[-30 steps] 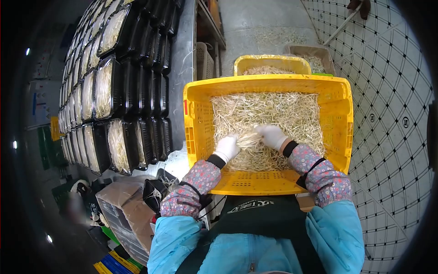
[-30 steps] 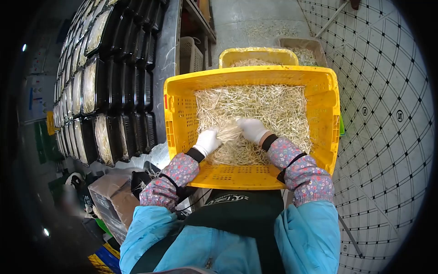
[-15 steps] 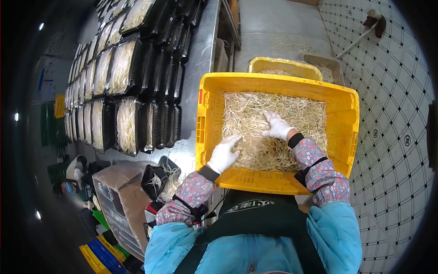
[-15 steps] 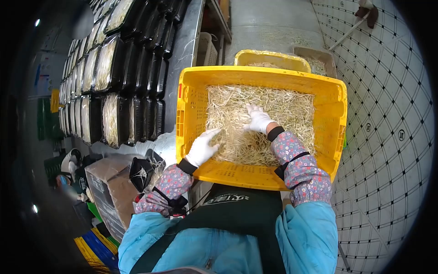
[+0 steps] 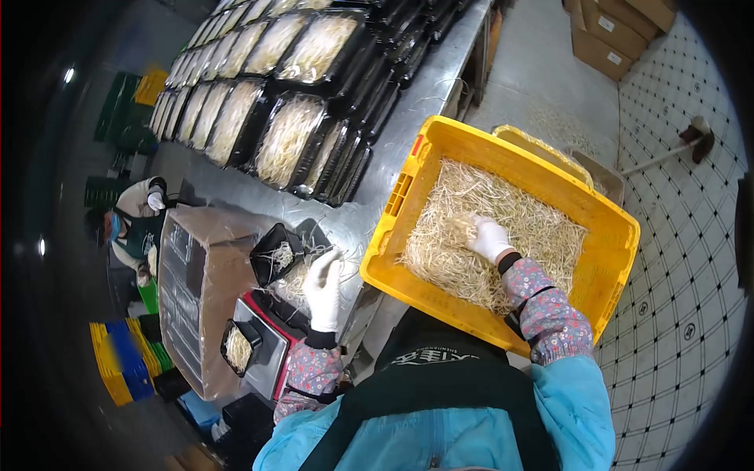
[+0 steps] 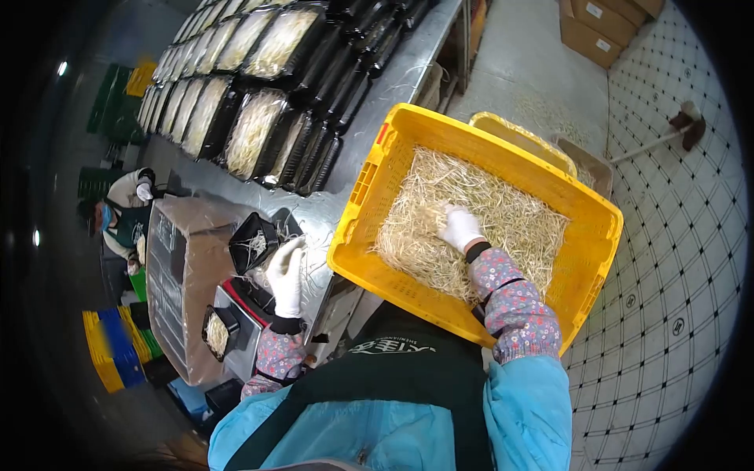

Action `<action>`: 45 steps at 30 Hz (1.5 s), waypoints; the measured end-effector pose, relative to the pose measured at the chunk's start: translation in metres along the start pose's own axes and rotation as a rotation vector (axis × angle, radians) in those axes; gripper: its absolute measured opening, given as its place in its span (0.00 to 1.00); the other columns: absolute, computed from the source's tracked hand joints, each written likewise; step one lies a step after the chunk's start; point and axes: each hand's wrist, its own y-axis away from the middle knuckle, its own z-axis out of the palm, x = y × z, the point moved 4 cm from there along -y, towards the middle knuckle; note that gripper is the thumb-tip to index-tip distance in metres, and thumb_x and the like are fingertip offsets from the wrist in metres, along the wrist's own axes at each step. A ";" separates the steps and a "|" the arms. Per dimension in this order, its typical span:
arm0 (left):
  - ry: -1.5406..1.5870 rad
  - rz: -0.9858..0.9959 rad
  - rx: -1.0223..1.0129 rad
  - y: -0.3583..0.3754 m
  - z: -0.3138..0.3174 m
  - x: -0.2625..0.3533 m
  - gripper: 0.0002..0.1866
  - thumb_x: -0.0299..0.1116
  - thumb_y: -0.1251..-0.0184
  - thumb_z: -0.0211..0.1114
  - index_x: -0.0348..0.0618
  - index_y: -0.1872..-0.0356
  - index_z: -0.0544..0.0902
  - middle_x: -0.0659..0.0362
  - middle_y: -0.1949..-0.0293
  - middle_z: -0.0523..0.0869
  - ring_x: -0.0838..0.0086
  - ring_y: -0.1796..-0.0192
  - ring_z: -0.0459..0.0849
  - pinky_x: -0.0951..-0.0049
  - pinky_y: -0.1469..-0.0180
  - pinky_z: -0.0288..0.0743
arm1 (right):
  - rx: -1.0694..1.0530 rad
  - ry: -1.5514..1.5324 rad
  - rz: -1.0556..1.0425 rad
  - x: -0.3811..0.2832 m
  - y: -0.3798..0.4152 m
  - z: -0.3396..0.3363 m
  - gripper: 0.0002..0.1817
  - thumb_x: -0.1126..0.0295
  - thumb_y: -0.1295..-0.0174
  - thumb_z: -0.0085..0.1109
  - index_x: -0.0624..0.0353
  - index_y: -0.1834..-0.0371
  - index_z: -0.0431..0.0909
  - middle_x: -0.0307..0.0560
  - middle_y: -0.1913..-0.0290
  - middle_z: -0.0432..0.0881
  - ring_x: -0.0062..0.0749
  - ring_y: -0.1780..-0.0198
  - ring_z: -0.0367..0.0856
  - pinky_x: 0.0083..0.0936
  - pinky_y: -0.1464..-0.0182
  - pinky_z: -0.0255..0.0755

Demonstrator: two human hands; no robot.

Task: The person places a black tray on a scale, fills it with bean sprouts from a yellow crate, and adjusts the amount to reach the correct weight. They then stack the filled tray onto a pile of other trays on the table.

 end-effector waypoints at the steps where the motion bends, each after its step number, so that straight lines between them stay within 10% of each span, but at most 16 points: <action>1: 0.030 -0.021 0.084 0.005 -0.019 -0.010 0.11 0.23 0.28 0.62 0.35 0.48 0.85 0.56 0.51 0.88 0.75 0.48 0.84 0.74 0.42 0.76 | 0.034 -0.125 0.009 0.005 0.001 -0.009 0.37 0.59 0.52 0.73 0.58 0.36 0.76 0.59 0.48 0.85 0.48 0.49 0.84 0.36 0.42 0.76; 8: -0.011 -0.097 0.459 0.064 -0.095 -0.033 0.13 0.26 0.27 0.63 0.33 0.45 0.83 0.57 0.50 0.86 0.76 0.51 0.83 0.77 0.46 0.77 | -0.075 -1.149 -0.210 0.004 0.025 -0.039 0.32 0.77 0.52 0.75 0.68 0.40 0.76 0.45 0.47 0.86 0.30 0.49 0.83 0.28 0.42 0.75; 10: -0.011 -0.093 0.461 0.073 -0.105 -0.037 0.13 0.25 0.27 0.63 0.33 0.46 0.83 0.57 0.51 0.87 0.76 0.51 0.83 0.76 0.45 0.76 | -0.098 -0.768 -0.146 0.037 0.016 -0.018 0.31 0.80 0.50 0.72 0.67 0.39 0.76 0.44 0.44 0.84 0.29 0.48 0.82 0.28 0.40 0.74; 14: 0.026 -0.077 0.524 0.086 -0.129 -0.051 0.15 0.25 0.29 0.63 0.32 0.44 0.81 0.55 0.50 0.87 0.76 0.49 0.84 0.75 0.44 0.76 | -0.131 -1.166 -0.192 0.011 0.050 -0.046 0.26 0.81 0.48 0.69 0.65 0.42 0.78 0.43 0.48 0.85 0.29 0.51 0.83 0.29 0.44 0.76; 20: 0.179 -0.081 0.581 0.078 -0.167 -0.063 0.22 0.28 0.28 0.65 0.32 0.36 0.75 0.53 0.43 0.84 0.74 0.42 0.82 0.75 0.41 0.76 | -0.040 -0.747 -0.131 0.013 0.048 -0.044 0.30 0.81 0.51 0.69 0.67 0.40 0.76 0.45 0.52 0.86 0.30 0.55 0.85 0.28 0.50 0.79; 27: 0.198 -0.154 0.647 0.032 -0.205 -0.118 0.28 0.37 0.24 0.60 0.33 0.29 0.68 0.47 0.31 0.73 0.63 0.29 0.70 0.65 0.27 0.61 | -0.369 -0.920 -0.548 -0.256 0.077 -0.098 0.33 0.81 0.51 0.71 0.68 0.37 0.74 0.44 0.47 0.84 0.27 0.49 0.83 0.25 0.44 0.76; 35: 0.030 -0.120 0.673 -0.034 -0.219 -0.186 0.26 0.42 0.19 0.49 0.33 0.30 0.69 0.45 0.30 0.73 0.58 0.27 0.68 0.65 0.26 0.59 | -0.619 -0.758 -0.928 -0.507 0.030 -0.011 0.37 0.79 0.50 0.73 0.69 0.34 0.70 0.46 0.41 0.82 0.23 0.41 0.79 0.24 0.36 0.71; 40: -0.069 -0.069 0.679 -0.060 -0.214 -0.244 0.25 0.42 0.18 0.45 0.34 0.31 0.70 0.44 0.31 0.73 0.55 0.27 0.68 0.64 0.26 0.60 | -0.303 0.298 -1.140 -0.507 -0.054 0.123 0.47 0.54 0.54 0.79 0.58 0.29 0.70 0.57 0.32 0.74 0.47 0.31 0.73 0.33 0.29 0.65; 45: 0.054 -0.121 0.644 -0.051 -0.222 -0.192 0.24 0.38 0.19 0.45 0.34 0.31 0.70 0.45 0.30 0.72 0.51 0.27 0.67 0.61 0.25 0.59 | -0.314 0.095 -0.925 -0.495 -0.045 0.103 0.42 0.53 0.40 0.68 0.56 0.24 0.62 0.57 0.27 0.67 0.52 0.24 0.62 0.36 0.24 0.58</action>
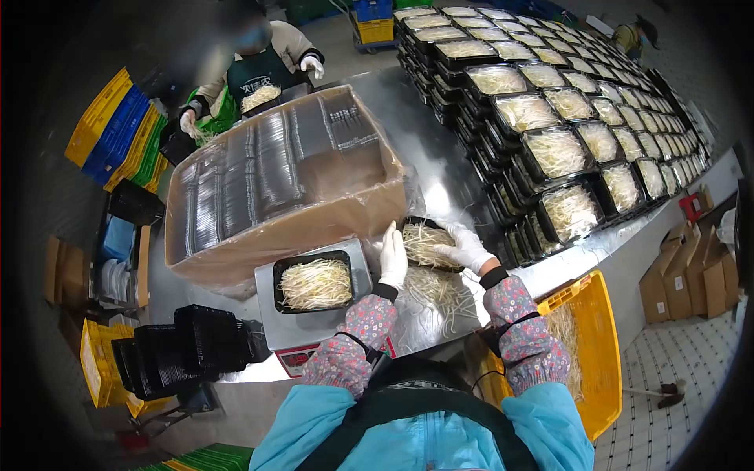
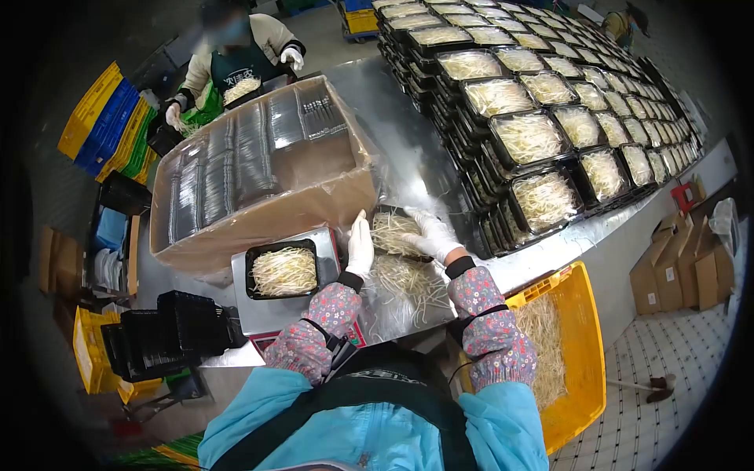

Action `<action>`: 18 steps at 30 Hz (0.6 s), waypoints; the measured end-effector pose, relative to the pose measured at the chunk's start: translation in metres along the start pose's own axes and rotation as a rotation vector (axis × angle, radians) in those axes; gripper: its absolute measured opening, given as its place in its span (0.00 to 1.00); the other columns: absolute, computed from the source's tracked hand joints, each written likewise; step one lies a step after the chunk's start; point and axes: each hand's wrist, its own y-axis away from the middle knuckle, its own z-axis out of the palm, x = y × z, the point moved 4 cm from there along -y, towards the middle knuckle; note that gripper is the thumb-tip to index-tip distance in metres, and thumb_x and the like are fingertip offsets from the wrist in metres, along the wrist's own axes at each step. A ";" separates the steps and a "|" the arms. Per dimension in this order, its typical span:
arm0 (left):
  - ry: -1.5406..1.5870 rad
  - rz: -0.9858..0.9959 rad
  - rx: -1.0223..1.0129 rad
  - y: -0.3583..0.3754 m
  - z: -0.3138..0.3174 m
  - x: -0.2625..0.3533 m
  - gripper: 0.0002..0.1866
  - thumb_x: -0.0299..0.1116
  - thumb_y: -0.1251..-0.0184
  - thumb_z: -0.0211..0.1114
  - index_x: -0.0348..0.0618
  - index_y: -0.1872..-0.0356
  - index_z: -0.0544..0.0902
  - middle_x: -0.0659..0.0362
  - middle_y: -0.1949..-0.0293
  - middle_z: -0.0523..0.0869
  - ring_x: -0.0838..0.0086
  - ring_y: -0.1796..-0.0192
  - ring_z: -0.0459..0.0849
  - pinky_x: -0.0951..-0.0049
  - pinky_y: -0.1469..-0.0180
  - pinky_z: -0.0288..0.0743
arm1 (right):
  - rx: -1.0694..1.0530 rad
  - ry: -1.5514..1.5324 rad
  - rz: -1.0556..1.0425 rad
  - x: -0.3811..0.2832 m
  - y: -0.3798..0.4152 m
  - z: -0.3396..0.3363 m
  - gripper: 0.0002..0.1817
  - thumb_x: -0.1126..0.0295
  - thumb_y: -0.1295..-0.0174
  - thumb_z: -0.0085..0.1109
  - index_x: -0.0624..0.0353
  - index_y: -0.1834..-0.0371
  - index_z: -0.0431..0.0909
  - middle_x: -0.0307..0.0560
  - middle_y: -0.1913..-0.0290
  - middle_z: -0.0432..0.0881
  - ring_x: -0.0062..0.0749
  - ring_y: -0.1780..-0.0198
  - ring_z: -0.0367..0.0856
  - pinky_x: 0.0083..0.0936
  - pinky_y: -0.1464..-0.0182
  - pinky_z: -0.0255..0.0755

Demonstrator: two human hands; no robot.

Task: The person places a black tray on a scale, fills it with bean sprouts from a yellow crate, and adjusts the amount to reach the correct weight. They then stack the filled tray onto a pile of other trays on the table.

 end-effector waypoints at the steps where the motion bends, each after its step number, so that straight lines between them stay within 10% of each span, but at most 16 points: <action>1: 0.003 -0.006 -0.008 0.000 0.004 -0.001 0.24 0.38 0.19 0.45 0.34 0.31 0.70 0.45 0.30 0.72 0.51 0.27 0.67 0.61 0.25 0.59 | 0.000 0.000 0.010 0.008 -0.002 0.011 0.42 0.53 0.40 0.68 0.56 0.24 0.62 0.57 0.27 0.67 0.52 0.24 0.62 0.36 0.24 0.58; 4: -0.303 0.227 -0.109 0.004 0.019 0.016 0.26 0.42 0.21 0.47 0.36 0.31 0.71 0.48 0.29 0.72 0.48 0.24 0.61 0.53 0.23 0.52 | 0.007 0.566 -0.032 0.008 -0.003 0.056 0.38 0.51 0.32 0.55 0.53 0.21 0.57 0.57 0.23 0.61 0.61 0.21 0.50 0.47 0.24 0.55; 9: -0.871 0.348 -0.299 0.018 0.026 0.017 0.30 0.48 0.24 0.49 0.39 0.29 0.70 0.51 0.27 0.69 0.49 0.21 0.54 0.38 0.25 0.47 | -0.212 0.253 -0.083 0.028 -0.015 0.068 0.37 0.48 0.29 0.48 0.51 0.20 0.55 0.58 0.19 0.52 0.55 0.19 0.48 0.42 0.20 0.46; 14: -0.806 0.463 -0.296 0.019 0.017 0.043 0.39 0.56 0.30 0.57 0.36 0.27 0.66 0.46 0.26 0.66 0.47 0.21 0.53 0.40 0.23 0.42 | -0.032 0.004 -0.087 0.017 0.007 -0.014 0.40 0.52 0.42 0.70 0.42 0.25 0.66 0.58 0.23 0.63 0.51 0.23 0.60 0.37 0.24 0.57; 18: -0.703 0.529 -0.544 0.007 0.030 0.058 0.48 0.62 0.39 0.65 0.38 0.26 0.63 0.44 0.27 0.67 0.46 0.24 0.60 0.47 0.24 0.53 | -0.127 0.598 0.128 0.024 0.018 -0.029 0.53 0.51 0.58 0.78 0.55 0.26 0.66 0.67 0.29 0.67 0.56 0.29 0.67 0.39 0.30 0.66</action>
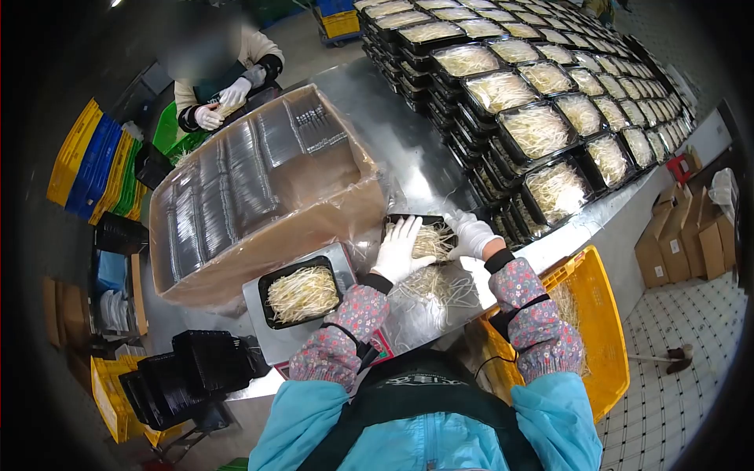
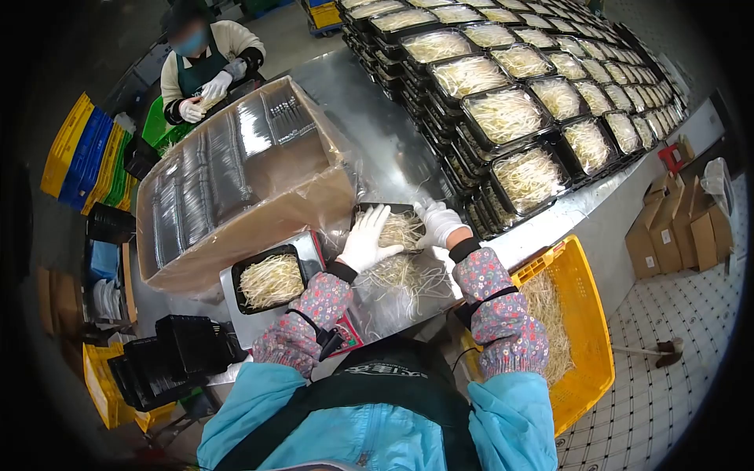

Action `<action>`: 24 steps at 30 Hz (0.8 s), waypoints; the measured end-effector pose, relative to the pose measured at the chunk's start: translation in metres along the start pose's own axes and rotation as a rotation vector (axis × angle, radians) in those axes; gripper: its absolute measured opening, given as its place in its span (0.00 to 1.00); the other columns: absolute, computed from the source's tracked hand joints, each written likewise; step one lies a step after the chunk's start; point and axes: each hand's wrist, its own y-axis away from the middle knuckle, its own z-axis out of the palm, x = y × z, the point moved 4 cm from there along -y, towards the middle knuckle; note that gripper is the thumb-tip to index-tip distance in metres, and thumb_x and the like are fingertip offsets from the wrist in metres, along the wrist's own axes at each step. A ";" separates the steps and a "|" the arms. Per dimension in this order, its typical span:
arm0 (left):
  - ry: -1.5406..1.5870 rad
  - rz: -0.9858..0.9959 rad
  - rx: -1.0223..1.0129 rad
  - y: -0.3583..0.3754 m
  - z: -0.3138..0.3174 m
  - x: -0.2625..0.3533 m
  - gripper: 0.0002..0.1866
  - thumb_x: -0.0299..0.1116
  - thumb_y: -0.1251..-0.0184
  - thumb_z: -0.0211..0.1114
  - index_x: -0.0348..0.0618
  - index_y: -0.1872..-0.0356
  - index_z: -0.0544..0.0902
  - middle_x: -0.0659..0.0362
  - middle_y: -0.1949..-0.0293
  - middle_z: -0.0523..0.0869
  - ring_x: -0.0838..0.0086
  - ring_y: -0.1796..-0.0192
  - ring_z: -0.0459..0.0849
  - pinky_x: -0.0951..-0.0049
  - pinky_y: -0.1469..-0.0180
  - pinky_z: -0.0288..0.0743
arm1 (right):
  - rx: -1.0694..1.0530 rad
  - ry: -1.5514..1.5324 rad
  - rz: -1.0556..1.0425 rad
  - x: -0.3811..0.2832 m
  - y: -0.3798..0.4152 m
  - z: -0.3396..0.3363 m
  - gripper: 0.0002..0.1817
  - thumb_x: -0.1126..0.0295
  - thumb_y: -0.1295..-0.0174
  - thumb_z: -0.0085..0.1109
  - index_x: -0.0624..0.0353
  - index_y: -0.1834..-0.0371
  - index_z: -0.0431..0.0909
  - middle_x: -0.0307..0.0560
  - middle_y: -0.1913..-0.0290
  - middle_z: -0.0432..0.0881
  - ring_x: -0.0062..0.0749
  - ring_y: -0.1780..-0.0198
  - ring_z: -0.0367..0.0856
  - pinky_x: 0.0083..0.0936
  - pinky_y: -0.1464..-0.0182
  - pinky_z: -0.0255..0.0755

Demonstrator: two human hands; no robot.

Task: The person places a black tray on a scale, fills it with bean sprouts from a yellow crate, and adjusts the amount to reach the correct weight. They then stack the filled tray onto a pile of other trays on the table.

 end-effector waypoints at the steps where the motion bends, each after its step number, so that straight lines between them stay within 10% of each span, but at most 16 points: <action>1: 0.076 -0.008 -0.136 -0.005 0.011 -0.004 0.48 0.61 0.40 0.67 0.39 0.26 0.63 0.44 0.28 0.68 0.45 0.26 0.63 0.49 0.26 0.59 | -0.001 -0.003 0.017 -0.002 0.002 0.001 0.38 0.55 0.55 0.73 0.56 0.37 0.77 0.63 0.42 0.79 0.54 0.39 0.77 0.41 0.40 0.74; 4: -0.049 0.002 -0.096 -0.018 0.026 -0.010 0.41 0.60 0.44 0.70 0.49 0.32 0.74 0.48 0.39 0.77 0.51 0.38 0.75 0.53 0.36 0.71 | 0.181 0.045 0.038 0.001 -0.004 0.044 0.09 0.63 0.48 0.65 0.56 0.69 0.85 0.52 0.66 0.85 0.50 0.61 0.85 0.43 0.57 0.80; 9: -0.060 -0.084 -0.094 -0.027 0.025 -0.006 0.34 0.54 0.48 0.74 0.56 0.38 0.81 0.52 0.49 0.80 0.56 0.45 0.78 0.58 0.43 0.75 | 0.280 -0.064 0.014 0.003 0.009 0.009 0.10 0.68 0.42 0.56 0.57 0.74 0.86 0.57 0.70 0.86 0.53 0.66 0.87 0.43 0.60 0.81; 19: 0.168 -0.122 0.248 0.008 -0.022 0.008 0.40 0.40 0.50 0.77 0.36 0.35 0.74 0.45 0.35 0.75 0.53 0.30 0.70 0.58 0.27 0.63 | 0.520 -1.089 -0.085 -0.011 0.020 -0.062 0.08 0.72 0.41 0.70 0.66 0.62 0.86 0.51 0.69 0.87 0.31 0.65 0.85 0.28 0.57 0.78; 21: 0.390 -0.248 0.399 0.026 -0.023 0.002 0.35 0.22 0.46 0.64 0.34 0.31 0.68 0.43 0.31 0.70 0.52 0.28 0.66 0.60 0.24 0.58 | 0.221 -0.699 -0.002 -0.018 0.004 -0.025 0.15 0.68 0.39 0.67 0.63 0.51 0.85 0.57 0.52 0.85 0.47 0.53 0.86 0.33 0.49 0.78; 24: 0.465 -0.388 0.476 0.046 0.002 -0.025 0.35 0.21 0.39 0.58 0.33 0.27 0.62 0.41 0.27 0.64 0.51 0.25 0.63 0.60 0.23 0.54 | 0.267 -0.466 -0.017 -0.020 0.007 -0.003 0.23 0.70 0.39 0.61 0.60 0.39 0.78 0.59 0.43 0.82 0.52 0.42 0.80 0.39 0.38 0.72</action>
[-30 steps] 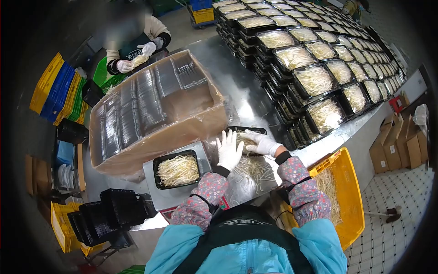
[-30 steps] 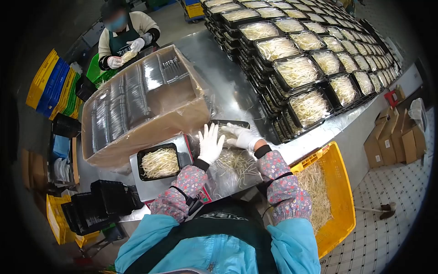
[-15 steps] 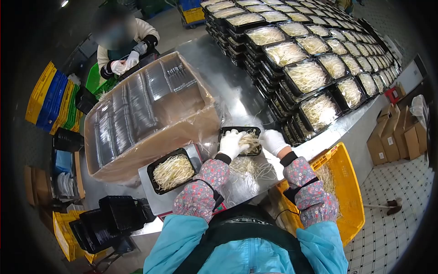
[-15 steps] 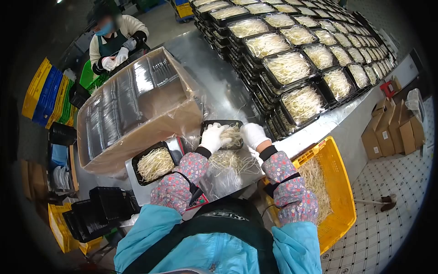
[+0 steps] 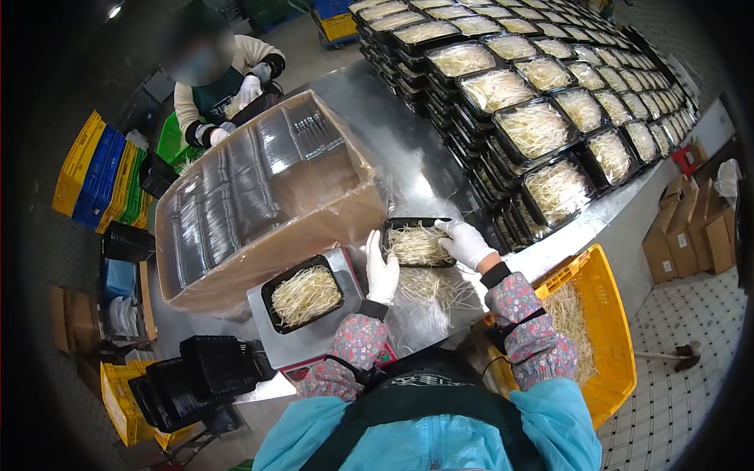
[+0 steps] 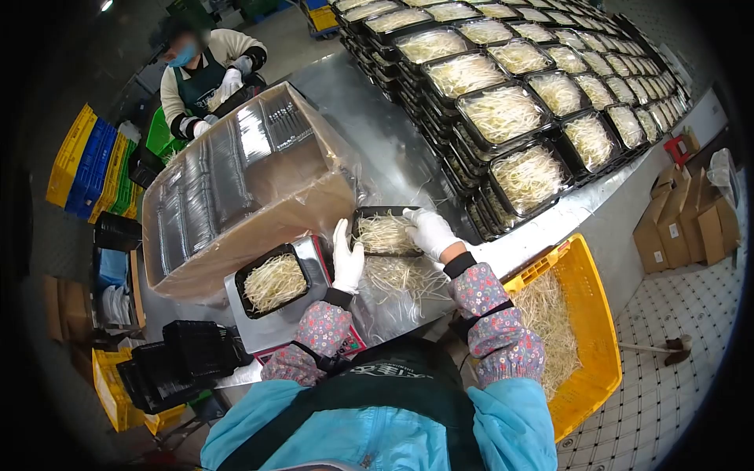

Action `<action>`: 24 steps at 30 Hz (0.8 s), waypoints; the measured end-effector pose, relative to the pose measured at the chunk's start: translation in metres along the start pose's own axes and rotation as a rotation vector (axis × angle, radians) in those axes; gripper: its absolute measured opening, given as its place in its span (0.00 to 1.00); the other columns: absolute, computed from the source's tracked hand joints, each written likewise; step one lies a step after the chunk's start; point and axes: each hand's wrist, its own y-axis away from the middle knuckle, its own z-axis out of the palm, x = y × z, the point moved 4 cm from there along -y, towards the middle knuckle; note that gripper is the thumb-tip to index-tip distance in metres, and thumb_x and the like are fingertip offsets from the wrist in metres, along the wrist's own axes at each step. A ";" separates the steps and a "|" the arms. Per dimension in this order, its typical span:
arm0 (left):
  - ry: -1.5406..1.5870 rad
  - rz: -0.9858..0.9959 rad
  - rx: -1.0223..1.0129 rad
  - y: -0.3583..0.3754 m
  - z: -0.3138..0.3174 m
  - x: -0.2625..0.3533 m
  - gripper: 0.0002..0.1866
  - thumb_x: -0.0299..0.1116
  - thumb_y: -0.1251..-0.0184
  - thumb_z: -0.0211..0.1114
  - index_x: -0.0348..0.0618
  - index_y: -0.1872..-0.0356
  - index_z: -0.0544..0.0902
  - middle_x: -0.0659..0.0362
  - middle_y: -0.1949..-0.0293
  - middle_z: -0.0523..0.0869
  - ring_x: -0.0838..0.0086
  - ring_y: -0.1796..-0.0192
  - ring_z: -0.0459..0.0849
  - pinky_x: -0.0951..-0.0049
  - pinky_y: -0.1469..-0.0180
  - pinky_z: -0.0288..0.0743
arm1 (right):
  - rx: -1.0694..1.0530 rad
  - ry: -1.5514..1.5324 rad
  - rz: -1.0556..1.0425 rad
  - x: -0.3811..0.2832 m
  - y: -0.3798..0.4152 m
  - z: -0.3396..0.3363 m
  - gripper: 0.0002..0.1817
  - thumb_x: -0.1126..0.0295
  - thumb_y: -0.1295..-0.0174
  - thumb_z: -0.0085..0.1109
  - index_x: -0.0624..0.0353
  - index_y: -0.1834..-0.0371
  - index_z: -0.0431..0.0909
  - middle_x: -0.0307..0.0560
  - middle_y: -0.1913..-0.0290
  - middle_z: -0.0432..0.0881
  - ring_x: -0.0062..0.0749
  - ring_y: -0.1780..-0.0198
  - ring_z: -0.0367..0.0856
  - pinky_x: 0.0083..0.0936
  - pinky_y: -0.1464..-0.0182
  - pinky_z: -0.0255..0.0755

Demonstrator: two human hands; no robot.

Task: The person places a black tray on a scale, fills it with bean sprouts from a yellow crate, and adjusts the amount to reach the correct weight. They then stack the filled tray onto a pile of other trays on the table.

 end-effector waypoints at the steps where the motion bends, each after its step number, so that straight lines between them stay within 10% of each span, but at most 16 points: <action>1: 0.000 -0.002 -0.001 -0.001 0.002 0.002 0.35 0.21 0.39 0.58 0.33 0.27 0.62 0.41 0.27 0.64 0.51 0.25 0.63 0.60 0.23 0.54 | -0.001 0.000 0.001 0.001 -0.001 0.003 0.23 0.70 0.39 0.61 0.60 0.39 0.78 0.59 0.43 0.82 0.52 0.42 0.80 0.39 0.38 0.72; 4: -0.132 0.107 -0.099 -0.002 0.018 0.013 0.33 0.29 0.30 0.56 0.33 0.25 0.58 0.40 0.25 0.61 0.50 0.23 0.59 0.59 0.22 0.54 | 0.190 -0.030 -0.116 -0.004 0.000 0.016 0.23 0.70 0.37 0.56 0.65 0.39 0.76 0.65 0.44 0.81 0.54 0.42 0.80 0.40 0.37 0.72; 10: -0.762 0.193 -0.474 -0.005 0.050 -0.011 0.32 0.43 0.27 0.51 0.45 0.24 0.64 0.52 0.23 0.64 0.63 0.23 0.63 0.40 0.26 0.53 | -0.200 0.121 0.249 -0.009 -0.006 0.090 0.41 0.55 0.30 0.44 0.59 0.18 0.42 0.65 0.18 0.41 0.68 0.19 0.38 0.60 0.22 0.43; 13: -0.730 0.210 -0.424 -0.009 0.049 -0.018 0.30 0.43 0.29 0.54 0.45 0.27 0.68 0.53 0.30 0.75 0.63 0.30 0.74 0.40 0.29 0.56 | -0.196 -0.026 0.219 0.000 -0.011 0.089 0.39 0.60 0.32 0.43 0.61 0.19 0.47 0.66 0.19 0.45 0.62 0.18 0.41 0.49 0.19 0.41; 18: -0.435 0.184 -0.353 -0.004 0.038 -0.018 0.33 0.39 0.24 0.53 0.44 0.21 0.56 0.49 0.23 0.62 0.54 0.22 0.60 0.39 0.26 0.47 | 0.127 -0.188 -0.103 -0.019 0.063 0.029 0.37 0.63 0.33 0.55 0.53 0.21 0.55 0.63 0.20 0.52 0.56 0.21 0.55 0.43 0.22 0.54; 24: -0.091 0.503 -0.346 0.036 0.045 0.151 0.33 0.24 0.30 0.54 0.33 0.24 0.58 0.44 0.23 0.60 0.55 0.22 0.59 0.58 0.21 0.48 | 0.551 -0.438 0.023 0.076 0.263 -0.089 0.26 0.68 0.32 0.57 0.51 0.30 0.72 0.52 0.33 0.75 0.45 0.30 0.72 0.36 0.28 0.65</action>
